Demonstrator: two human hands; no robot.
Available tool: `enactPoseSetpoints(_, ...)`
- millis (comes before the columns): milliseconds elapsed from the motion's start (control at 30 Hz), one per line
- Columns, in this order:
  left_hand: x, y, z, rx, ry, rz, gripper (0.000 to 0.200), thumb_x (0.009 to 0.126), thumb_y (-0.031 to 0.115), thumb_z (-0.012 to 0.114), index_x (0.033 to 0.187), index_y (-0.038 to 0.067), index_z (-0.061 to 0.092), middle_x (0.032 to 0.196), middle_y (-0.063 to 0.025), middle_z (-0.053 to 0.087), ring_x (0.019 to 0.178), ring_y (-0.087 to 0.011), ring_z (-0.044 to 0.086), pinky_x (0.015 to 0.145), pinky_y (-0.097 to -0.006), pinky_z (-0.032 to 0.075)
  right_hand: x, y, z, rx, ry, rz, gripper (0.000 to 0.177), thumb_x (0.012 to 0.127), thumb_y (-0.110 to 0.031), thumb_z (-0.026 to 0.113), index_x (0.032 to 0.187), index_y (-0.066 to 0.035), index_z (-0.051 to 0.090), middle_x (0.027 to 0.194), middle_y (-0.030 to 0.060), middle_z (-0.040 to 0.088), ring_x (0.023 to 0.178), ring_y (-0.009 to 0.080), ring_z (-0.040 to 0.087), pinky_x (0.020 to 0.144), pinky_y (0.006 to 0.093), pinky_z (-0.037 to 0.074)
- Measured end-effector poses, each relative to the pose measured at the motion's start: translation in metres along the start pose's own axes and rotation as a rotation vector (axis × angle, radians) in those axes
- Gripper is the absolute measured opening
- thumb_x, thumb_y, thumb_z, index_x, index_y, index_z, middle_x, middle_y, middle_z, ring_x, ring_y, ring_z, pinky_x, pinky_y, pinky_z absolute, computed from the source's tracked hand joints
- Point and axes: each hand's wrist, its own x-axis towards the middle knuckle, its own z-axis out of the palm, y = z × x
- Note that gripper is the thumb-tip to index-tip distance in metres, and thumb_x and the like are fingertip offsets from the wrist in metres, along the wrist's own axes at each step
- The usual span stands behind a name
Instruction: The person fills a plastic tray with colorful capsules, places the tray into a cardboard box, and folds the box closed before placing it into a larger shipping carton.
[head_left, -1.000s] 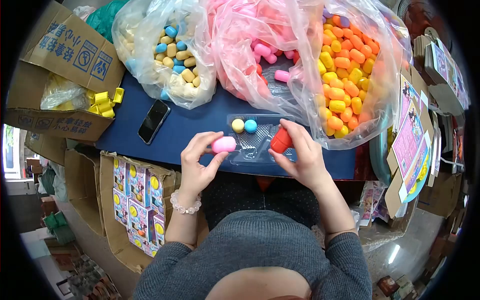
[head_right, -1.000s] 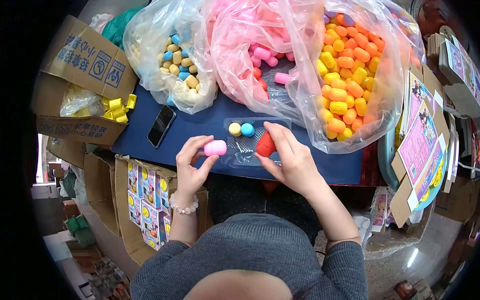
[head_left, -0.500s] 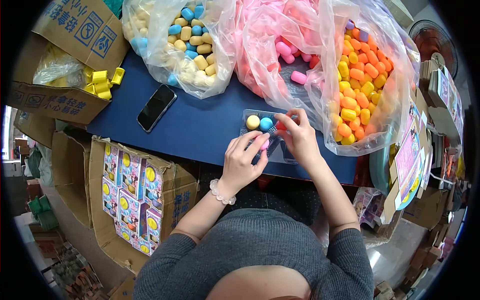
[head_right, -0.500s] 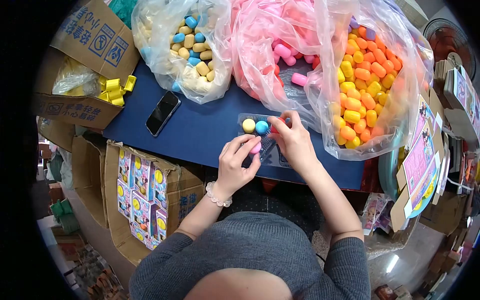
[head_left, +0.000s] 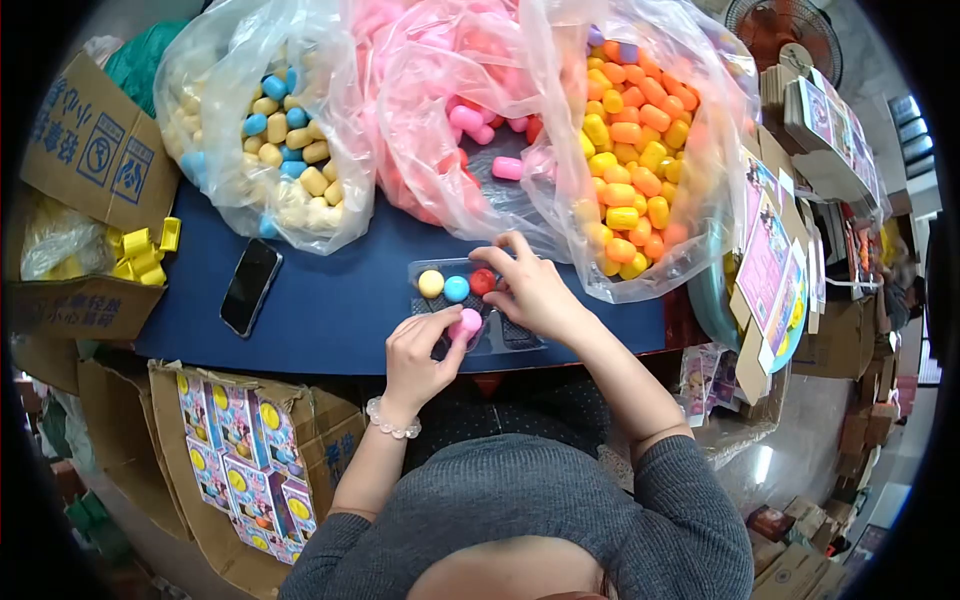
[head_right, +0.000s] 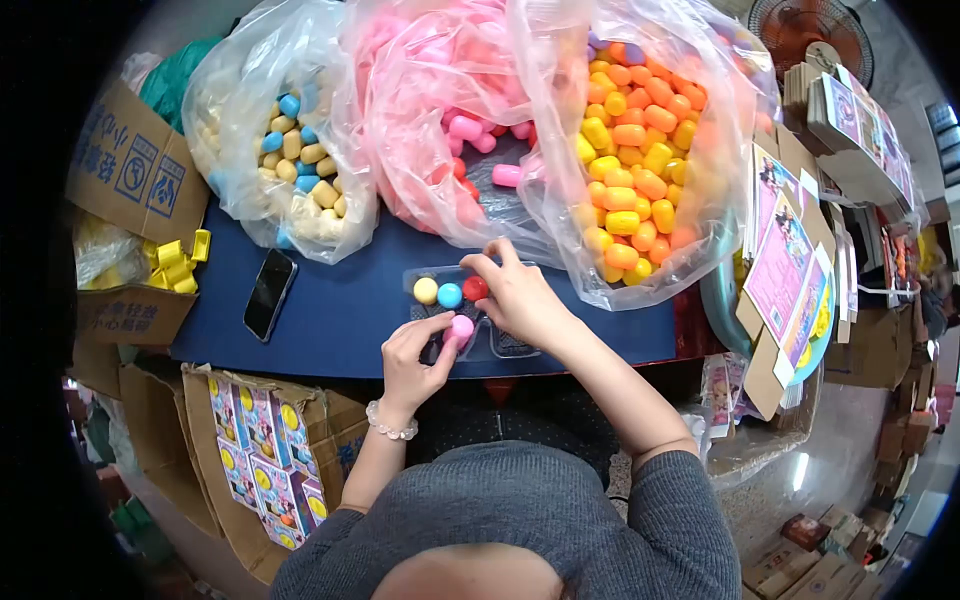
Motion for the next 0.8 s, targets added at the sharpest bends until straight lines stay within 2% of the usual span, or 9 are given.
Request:
enactPoseSetpoints(33, 0.000, 0.002, 0.001, -0.014, -0.004, 0.016, 0.026, 0.076, 0.009, 0.075, 0.101, 0.005, 0.070, 0.095, -0.0132, 0.072, 0.084, -0.0286, 0.071, 0.077, -0.0373, 0.055, -0.001, 0.000, -0.003, -0.009, -0.004, -0.014, 0.055, 0.076, -0.004, 0.077, 0.126, -0.011, 0.056, 0.124, 0.0152, 0.048, 0.084, 0.0303, 0.070, 0.078, 0.0405, 0.058)
enactPoseSetpoints(100, 0.002, 0.007, -0.002, -0.133, -0.021, -0.174, 0.023, 0.077, 0.005, 0.071, 0.099, 0.004, 0.070, 0.092, -0.0133, 0.071, 0.084, -0.0301, 0.071, 0.076, -0.0368, 0.056, -0.004, 0.004, -0.007, -0.023, -0.021, -0.021, 0.055, 0.077, -0.003, 0.077, 0.127, -0.010, 0.055, 0.126, 0.0151, 0.047, 0.085, 0.0300, 0.070, 0.079, 0.0397, 0.058)
enactPoseSetpoints(367, 0.013, 0.005, -0.007, -0.089, -0.239, -0.105, 0.021, 0.075, 0.008, 0.071, 0.095, 0.003, 0.068, 0.105, -0.0104, 0.070, 0.082, -0.0296, 0.070, 0.075, -0.0360, 0.057, -0.012, -0.004, -0.033, 0.094, 0.074, -0.045, 0.036, 0.083, -0.005, 0.073, 0.117, -0.005, 0.062, 0.115, 0.0136, 0.058, 0.083, 0.0237, 0.071, 0.073, 0.0347, 0.057)
enactPoseSetpoints(467, 0.012, 0.002, -0.009, -0.080, -0.217, 0.089, 0.022, 0.074, 0.014, 0.078, 0.093, 0.006, 0.068, 0.103, -0.0075, 0.073, 0.081, -0.0260, 0.071, 0.074, -0.0354, 0.056, -0.020, -0.006, -0.046, 0.001, 0.283, -0.008, 0.020, 0.085, -0.008, 0.070, 0.105, -0.004, 0.066, 0.098, 0.0117, 0.065, 0.075, 0.0249, 0.070, 0.069, 0.0353, 0.056)
enactPoseSetpoints(533, 0.010, 0.001, -0.007, -0.092, -0.184, 0.087, 0.023, 0.076, 0.015, 0.078, 0.094, 0.006, 0.068, 0.101, -0.0074, 0.073, 0.081, -0.0256, 0.071, 0.073, -0.0350, 0.056, -0.023, 0.003, -0.063, -0.039, 0.541, 0.092, 0.013, 0.087, -0.006, 0.068, 0.100, -0.003, 0.067, 0.088, 0.0124, 0.066, 0.069, 0.0247, 0.069, 0.065, 0.0347, 0.055)
enactPoseSetpoints(633, 0.005, -0.004, -0.002, -0.113, -0.144, 0.077, 0.023, 0.077, 0.014, 0.077, 0.097, 0.006, 0.067, 0.099, -0.0078, 0.073, 0.081, -0.0253, 0.071, 0.073, -0.0345, 0.056, -0.022, 0.049, -0.101, -0.428, 0.597, 0.261, 0.025, 0.085, -0.010, 0.070, 0.109, -0.005, 0.064, 0.104, 0.0131, 0.065, 0.083, 0.0292, 0.069, 0.074, 0.0400, 0.056)
enactPoseSetpoints(667, 0.003, -0.006, -0.001, -0.116, -0.133, 0.068, 0.023, 0.078, 0.014, 0.077, 0.098, 0.006, 0.067, 0.099, -0.0083, 0.074, 0.081, -0.0253, 0.072, 0.073, -0.0343, 0.056, -0.023, 0.063, -0.108, -0.513, 0.482, 0.273, 0.039, 0.084, -0.014, 0.072, 0.119, -0.008, 0.059, 0.115, 0.0158, 0.060, 0.098, 0.0337, 0.064, 0.083, 0.0441, 0.054)
enactPoseSetpoints(700, 0.003, -0.005, -0.001, -0.119, -0.135, 0.069, 0.023, 0.078, 0.014, 0.077, 0.098, 0.006, 0.067, 0.099, -0.0083, 0.074, 0.081, -0.0253, 0.072, 0.073, -0.0343, 0.056, -0.023, 0.068, -0.110, -0.516, 0.483, 0.277, 0.039, 0.084, -0.014, 0.072, 0.119, -0.008, 0.059, 0.115, 0.0158, 0.060, 0.098, 0.0337, 0.064, 0.083, 0.0441, 0.054)
enactPoseSetpoints(800, 0.005, -0.003, -0.001, -0.179, -0.154, -0.019, 0.020, 0.078, 0.013, 0.077, 0.094, 0.006, 0.068, 0.099, -0.0086, 0.074, 0.081, -0.0254, 0.072, 0.074, -0.0340, 0.056, -0.017, 0.078, -0.110, -0.569, 0.199, 0.296, 0.058, 0.081, -0.019, 0.076, 0.131, -0.012, 0.049, 0.118, 0.0207, 0.053, 0.107, 0.0406, 0.057, 0.092, 0.0455, 0.050)
